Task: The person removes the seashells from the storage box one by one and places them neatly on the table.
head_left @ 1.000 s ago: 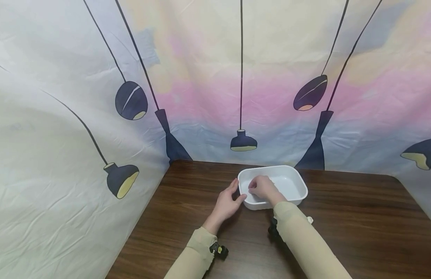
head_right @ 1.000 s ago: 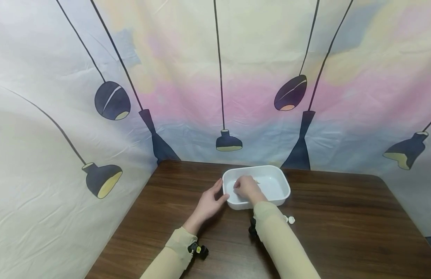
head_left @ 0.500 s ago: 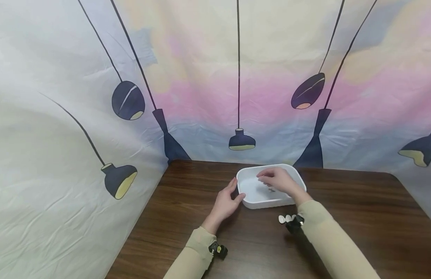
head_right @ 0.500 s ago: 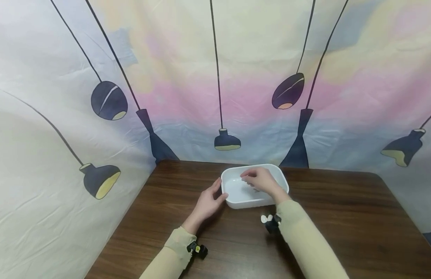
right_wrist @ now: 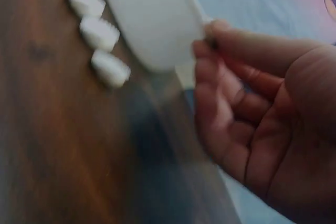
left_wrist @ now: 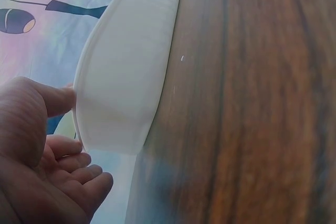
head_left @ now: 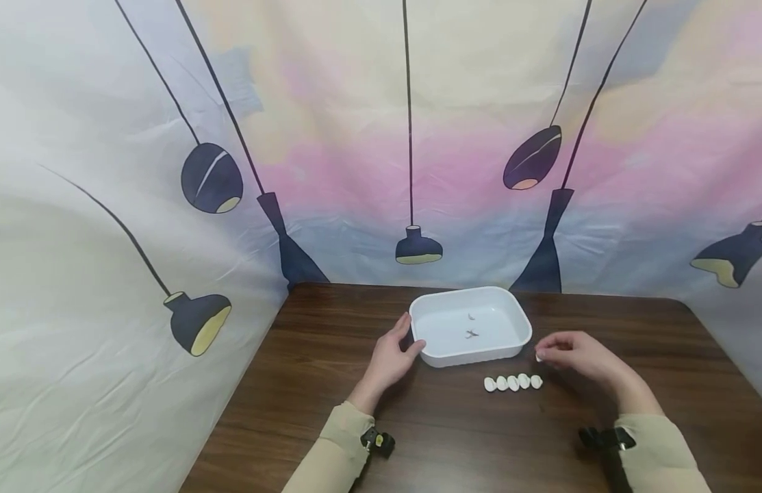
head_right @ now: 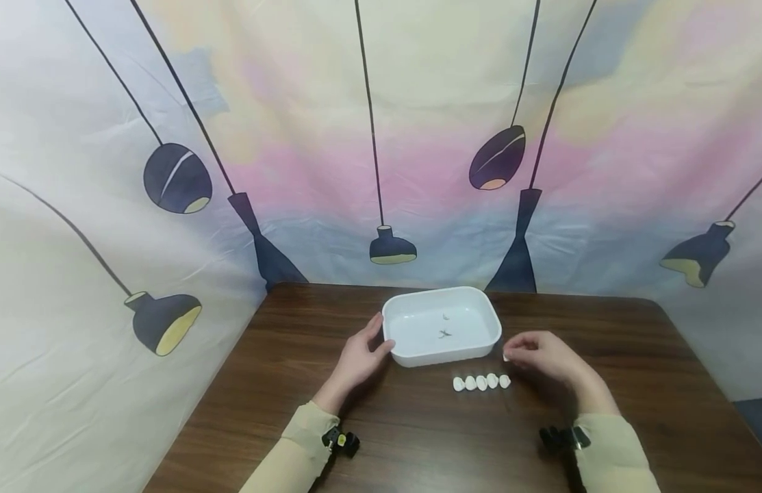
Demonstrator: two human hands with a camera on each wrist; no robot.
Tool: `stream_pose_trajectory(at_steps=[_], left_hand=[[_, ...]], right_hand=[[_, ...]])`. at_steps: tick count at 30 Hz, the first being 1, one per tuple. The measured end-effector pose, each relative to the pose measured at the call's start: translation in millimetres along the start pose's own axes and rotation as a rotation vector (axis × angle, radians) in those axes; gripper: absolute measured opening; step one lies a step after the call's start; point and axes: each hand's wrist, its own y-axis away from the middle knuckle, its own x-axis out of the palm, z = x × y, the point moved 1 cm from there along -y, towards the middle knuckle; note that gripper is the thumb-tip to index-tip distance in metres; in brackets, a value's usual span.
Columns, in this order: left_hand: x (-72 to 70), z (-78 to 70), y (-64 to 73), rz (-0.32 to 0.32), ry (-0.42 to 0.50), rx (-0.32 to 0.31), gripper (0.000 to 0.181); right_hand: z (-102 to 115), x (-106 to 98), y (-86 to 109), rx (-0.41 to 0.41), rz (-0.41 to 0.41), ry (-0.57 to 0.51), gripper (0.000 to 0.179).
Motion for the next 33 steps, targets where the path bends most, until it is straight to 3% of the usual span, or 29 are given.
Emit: stream_pose_trajectory(at_steps=[6, 14, 20, 26, 33], left_hand=[[-2.4, 1.0, 1.2, 0.009, -0.016, -0.005, 0.069], [-3.3, 1.2, 0.9, 0.004, -0.013, -0.007, 0.069], [-2.7, -0.3, 0.3, 0.014, -0.007, -0.011, 0.071], [-2.5, 0.0, -0.1, 0.009, -0.008, -0.018, 0.07], [-2.3, -0.8, -0.7, 0.01, -0.013, -0.022, 0.069]], right_hand=[[-24.5, 0.4, 15.0, 0.06, -0.007, 0.13, 0.022], [-23.2, 8.3, 14.4, 0.032, -0.084, 0.321, 0.016], [-26.5, 9.3, 17.4, 0.042, -0.059, 0.308, 0.022], [-23.2, 8.9, 18.1, -0.007, -0.028, 0.29, 0.026], [-22.6, 12.0, 18.4, 0.029, -0.028, 0.339, 0.027]])
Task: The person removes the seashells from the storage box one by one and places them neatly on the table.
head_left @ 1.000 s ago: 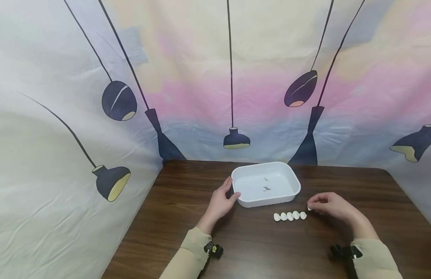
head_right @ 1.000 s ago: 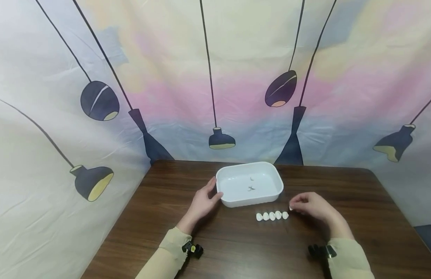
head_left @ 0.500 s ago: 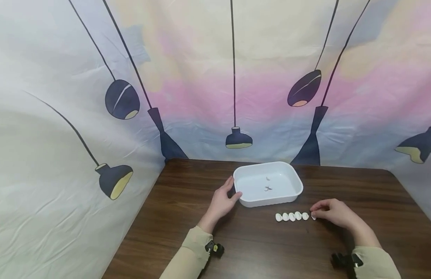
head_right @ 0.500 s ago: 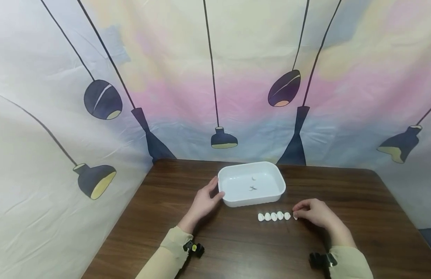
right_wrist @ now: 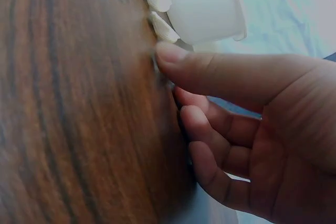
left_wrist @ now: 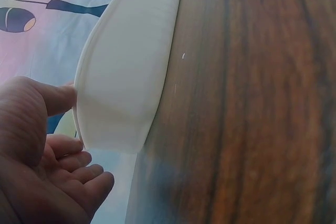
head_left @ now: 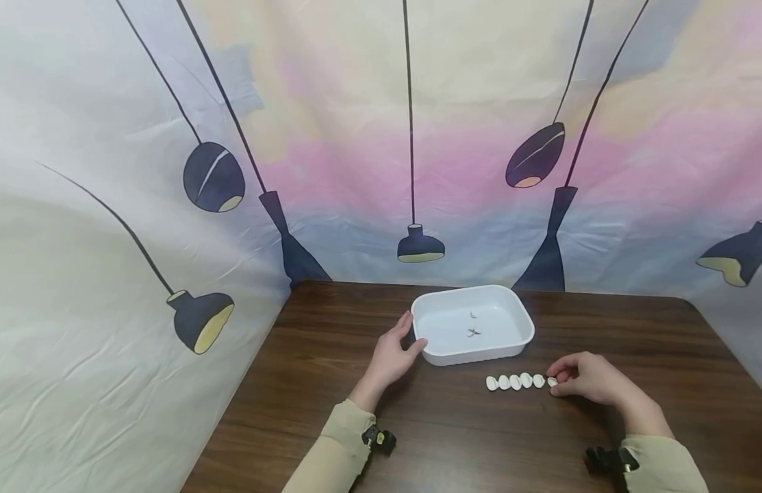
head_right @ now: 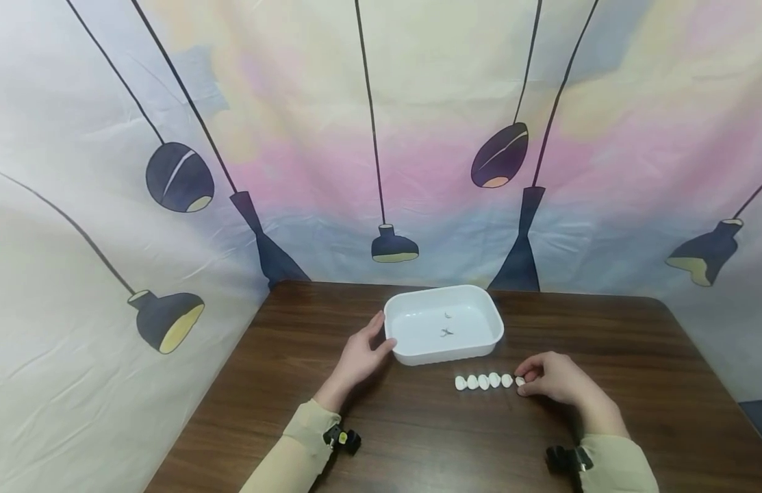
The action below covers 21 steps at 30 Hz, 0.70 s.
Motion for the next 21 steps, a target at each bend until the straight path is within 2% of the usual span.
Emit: stream_pose_trajectory(at_steps=[12, 16, 21], left_hand=[[1.2, 2.3, -0.9, -0.005, 0.019, 0.008, 0.07], [1.2, 1.9, -0.5, -0.007, 0.022, 0.007, 0.07], [0.8, 0.2, 0.0, -0.006, 0.023, 0.003, 0.069]], right_hand=[[-0.3, -3.4, 5.7, -0.095, 0.071, -0.035, 0.03], [0.3, -2.4, 6.0, -0.095, 0.082, -0.052, 0.03], [1.6, -0.5, 5.7, -0.057, 0.064, -0.06, 0.026]])
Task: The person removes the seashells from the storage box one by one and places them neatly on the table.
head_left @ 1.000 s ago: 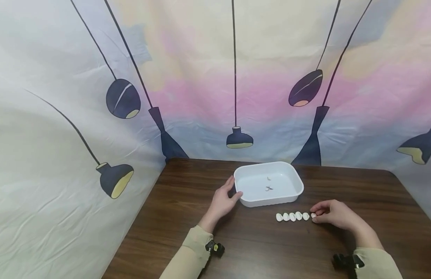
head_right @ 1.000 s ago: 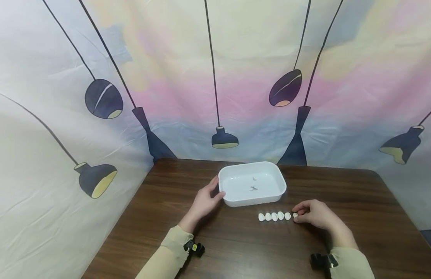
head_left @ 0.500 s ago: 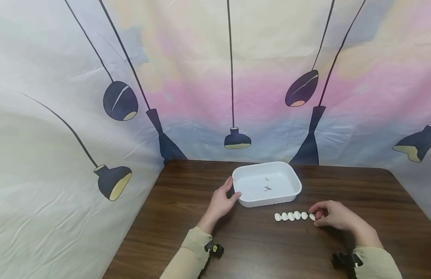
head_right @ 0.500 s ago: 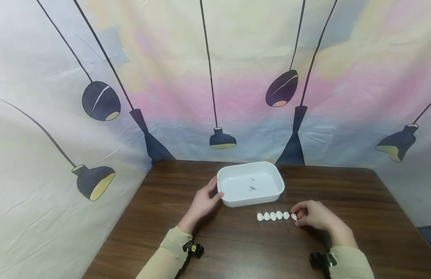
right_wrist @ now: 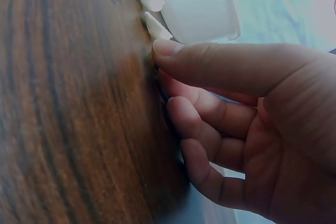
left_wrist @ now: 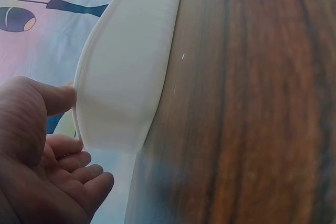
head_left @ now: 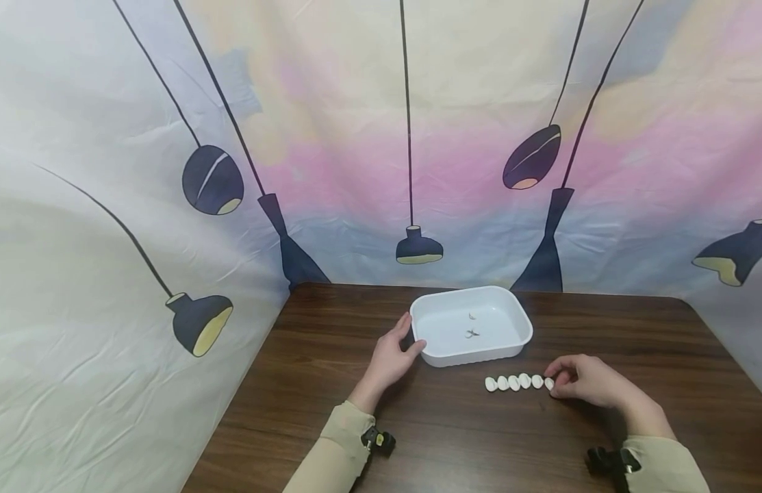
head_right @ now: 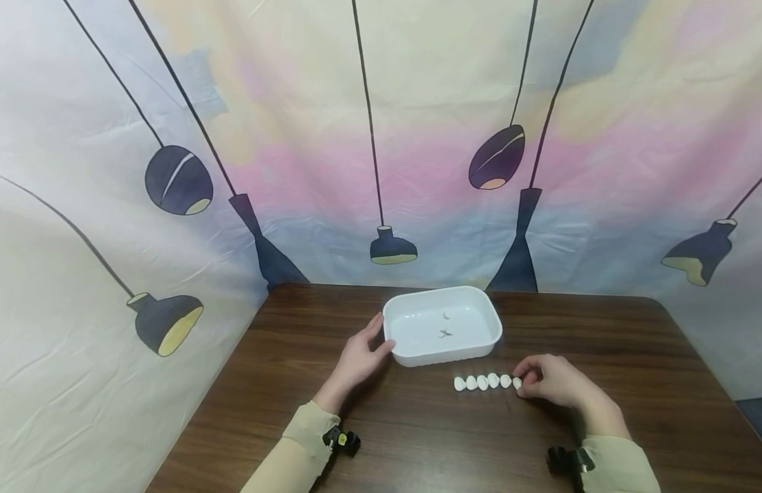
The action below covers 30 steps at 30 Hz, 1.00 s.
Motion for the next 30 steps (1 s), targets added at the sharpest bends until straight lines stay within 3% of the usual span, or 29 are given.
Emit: stream_pose_trajectory(at_steps=[9, 18, 21, 24, 27, 30], left_hand=[[0.3, -0.5, -1.6, -0.001, -0.004, 0.004, 0.069], [0.6, -1.6, -0.7, 0.007, -0.008, -0.004, 0.069], [1.0, -1.9, -0.7, 0.006, -0.007, -0.005, 0.069], [1.5, -1.1, -0.8, 0.004, -0.008, -0.005, 0.069], [1.3, -0.6, -0.3, 0.001, -0.007, -0.007, 0.069], [0.9, 0.4, 0.5, -0.001, -0.006, -0.009, 0.069]], right_hand=[[1.3, 0.3, -1.2, 0.045, -0.03, 0.016, 0.025], [-1.9, -5.8, 4.0, -0.011, 0.001, -0.025, 0.033], [4.1, -13.4, 6.7, -0.024, -0.062, -0.007, 0.031], [19.1, -19.3, 2.5, -0.031, -0.189, 0.01, 0.028], [40.5, -19.6, -14.3, -0.093, -0.28, -0.01, 0.028], [62.2, -14.2, -41.6, -0.162, -0.284, -0.05, 0.028]])
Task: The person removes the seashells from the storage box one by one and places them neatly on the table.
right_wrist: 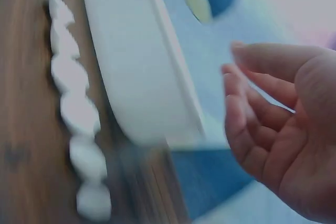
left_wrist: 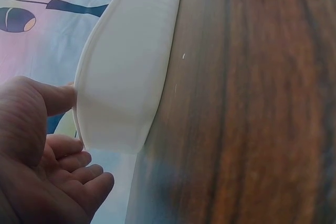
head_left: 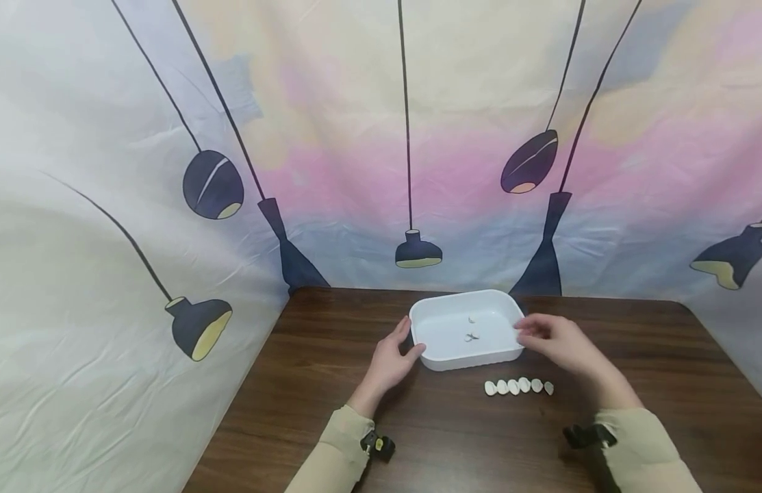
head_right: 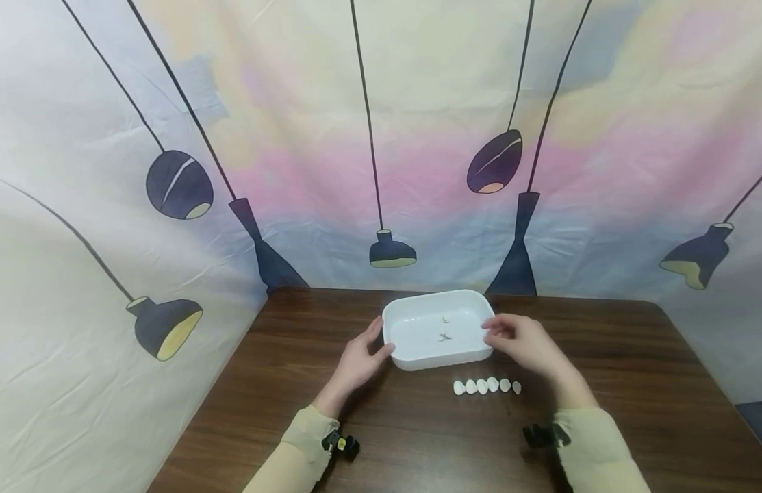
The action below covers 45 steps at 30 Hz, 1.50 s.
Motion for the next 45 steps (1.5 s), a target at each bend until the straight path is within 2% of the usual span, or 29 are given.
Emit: stream_pose_trajectory(at_steps=[2, 7, 12, 15, 19, 26, 30, 33, 36, 39, 40, 45], left_hand=[[-0.8, 1.3, 0.3, -0.001, 0.002, 0.003, 0.069], [-0.9, 1.9, 1.9, 0.0, 0.012, 0.009, 0.069], [0.9, 3.4, 1.6, -0.002, 0.009, 0.022, 0.069], [0.0, 3.1, 1.1, -0.004, 0.007, 0.022, 0.07], [-0.9, 2.3, 1.4, -0.004, 0.016, 0.017, 0.07], [-1.3, 1.9, 2.3, -0.002, 0.024, 0.016, 0.069], [-1.9, 1.9, 2.7, 0.002, 0.022, -0.001, 0.07], [-1.8, 1.6, 2.2, 0.006, 0.019, -0.013, 0.07], [-2.4, 1.1, 2.1, 0.006, 0.022, -0.013, 0.07], [-2.9, 1.0, 1.7, 0.008, 0.02, -0.018, 0.07], [-2.9, 1.0, 1.6, 0.008, 0.019, -0.018, 0.07], [-2.0, 1.8, 1.9, 0.007, 0.018, -0.01, 0.07]], right_hand=[[7.8, 12.5, -20.8, -0.014, 0.027, -0.014, 0.029], [8.0, 45.0, -63.7, 0.044, 0.107, 0.036, 0.031], [1.2, 65.0, -82.6, 0.128, 0.123, 0.079, 0.032], [1.0, 71.5, -88.0, 0.161, 0.104, 0.098, 0.034], [-0.8, 77.9, -94.1, 0.161, 0.097, 0.135, 0.033], [1.2, 83.4, -99.6, 0.164, 0.082, 0.175, 0.022], [-1.1, 83.4, -101.3, 0.142, 0.083, 0.149, 0.016], [-6.0, 81.2, -101.2, 0.096, 0.073, 0.114, 0.017], [-7.9, 79.7, -100.8, 0.086, 0.066, 0.087, 0.02], [-6.9, 80.6, -101.1, 0.111, 0.056, 0.087, 0.026], [-4.3, 81.1, -101.0, 0.142, 0.065, 0.094, 0.029], [2.1, 85.3, -101.6, 0.17, 0.074, 0.172, 0.026]])
